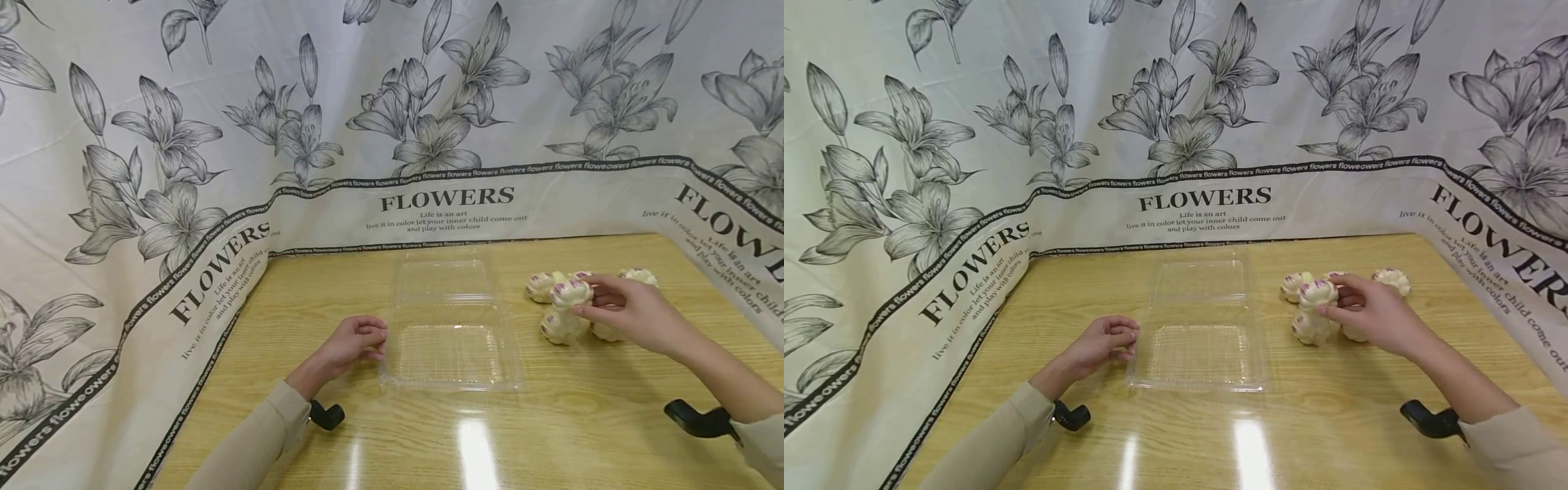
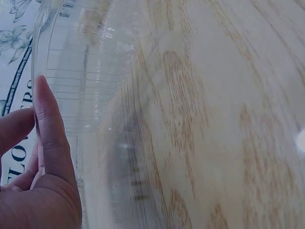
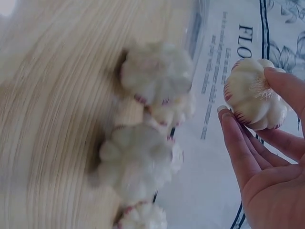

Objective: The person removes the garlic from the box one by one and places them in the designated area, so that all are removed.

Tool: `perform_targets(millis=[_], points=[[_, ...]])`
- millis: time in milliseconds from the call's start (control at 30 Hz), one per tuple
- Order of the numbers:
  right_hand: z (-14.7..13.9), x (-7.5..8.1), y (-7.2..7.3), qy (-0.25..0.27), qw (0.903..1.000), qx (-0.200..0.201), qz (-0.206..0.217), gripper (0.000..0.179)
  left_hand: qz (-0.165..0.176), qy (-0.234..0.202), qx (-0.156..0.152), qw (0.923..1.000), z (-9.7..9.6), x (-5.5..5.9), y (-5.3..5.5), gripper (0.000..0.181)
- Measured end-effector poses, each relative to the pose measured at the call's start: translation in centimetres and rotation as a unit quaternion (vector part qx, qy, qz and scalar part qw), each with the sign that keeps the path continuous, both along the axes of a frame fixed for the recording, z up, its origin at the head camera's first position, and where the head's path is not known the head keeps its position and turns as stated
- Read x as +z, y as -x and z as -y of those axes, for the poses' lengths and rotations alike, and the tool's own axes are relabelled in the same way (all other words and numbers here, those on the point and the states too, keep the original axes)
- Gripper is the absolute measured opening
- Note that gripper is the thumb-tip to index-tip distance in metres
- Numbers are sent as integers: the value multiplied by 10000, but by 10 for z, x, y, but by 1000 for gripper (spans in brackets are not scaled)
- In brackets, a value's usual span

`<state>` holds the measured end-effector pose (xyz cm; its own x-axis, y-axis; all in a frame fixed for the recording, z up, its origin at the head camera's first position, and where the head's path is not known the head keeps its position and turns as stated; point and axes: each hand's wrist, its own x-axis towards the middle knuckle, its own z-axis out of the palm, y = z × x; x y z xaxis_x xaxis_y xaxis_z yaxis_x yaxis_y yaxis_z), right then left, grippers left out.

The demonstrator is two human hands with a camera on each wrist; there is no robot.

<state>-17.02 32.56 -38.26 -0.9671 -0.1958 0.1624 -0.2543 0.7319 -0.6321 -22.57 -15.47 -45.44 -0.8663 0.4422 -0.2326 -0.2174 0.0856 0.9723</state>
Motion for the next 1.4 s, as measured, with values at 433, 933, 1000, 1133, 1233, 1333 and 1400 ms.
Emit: perform_targets(millis=[433, 933, 1000, 1133, 1233, 1333, 1400], points=[[-59, -10, -8, -604, 9953, -761, 63, 78, 15, 12, -13, 10000, 0, 0, 1, 33], [-107, -33, -7, -618, 9946, -798, 221, 73, -18, 5, -8, 10000, 1, -3, 2, 34], [-111, -36, -7, -601, 9953, -731, 195, 69, -27, 14, -8, 10000, 1, -2, 2, 34], [-117, -41, -8, -616, 9955, -679, 228, 66, -50, 38, -17, 10000, 1, -3, 2, 34], [-120, -42, -10, -633, 9953, -683, 266, 65, -45, 34, -27, 10000, 1, -3, 2, 34], [-123, -44, -11, -694, 9945, -727, 303, 64, -26, 24, -34, 10000, 1, -3, 3, 34], [-125, -44, -12, -735, 9937, -760, 381, 64, -16, 21, -32, 10000, 1, -3, 3, 34]])
